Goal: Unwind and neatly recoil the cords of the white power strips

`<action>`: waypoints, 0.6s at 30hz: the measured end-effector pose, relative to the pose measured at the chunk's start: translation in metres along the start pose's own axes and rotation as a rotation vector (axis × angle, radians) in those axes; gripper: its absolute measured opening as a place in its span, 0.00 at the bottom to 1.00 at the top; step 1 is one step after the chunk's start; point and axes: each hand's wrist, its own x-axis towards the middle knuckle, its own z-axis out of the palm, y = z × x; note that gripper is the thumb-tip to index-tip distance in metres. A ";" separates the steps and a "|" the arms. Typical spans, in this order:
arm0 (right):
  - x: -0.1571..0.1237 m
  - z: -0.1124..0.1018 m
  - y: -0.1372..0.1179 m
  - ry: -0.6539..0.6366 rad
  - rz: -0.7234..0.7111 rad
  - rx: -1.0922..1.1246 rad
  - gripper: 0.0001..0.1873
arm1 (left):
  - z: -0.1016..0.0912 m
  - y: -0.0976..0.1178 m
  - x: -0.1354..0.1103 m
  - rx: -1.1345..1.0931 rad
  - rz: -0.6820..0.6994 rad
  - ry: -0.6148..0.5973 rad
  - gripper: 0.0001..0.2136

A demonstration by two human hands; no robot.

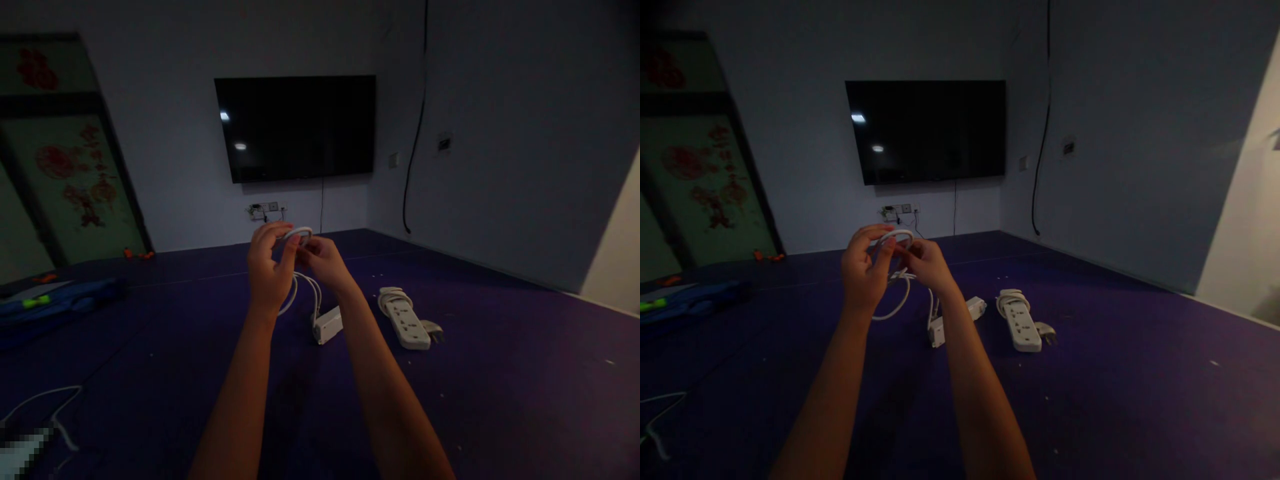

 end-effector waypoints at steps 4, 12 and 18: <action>0.005 -0.028 0.016 0.337 0.074 0.037 0.11 | 0.008 -0.001 -0.003 0.069 0.042 -0.135 0.19; -0.012 -0.105 0.073 0.747 0.401 0.042 0.05 | 0.006 -0.040 -0.022 0.308 -0.249 -0.458 0.36; -0.025 -0.112 0.126 0.773 0.536 -0.023 0.04 | 0.013 -0.058 -0.043 0.500 -0.485 -0.979 0.44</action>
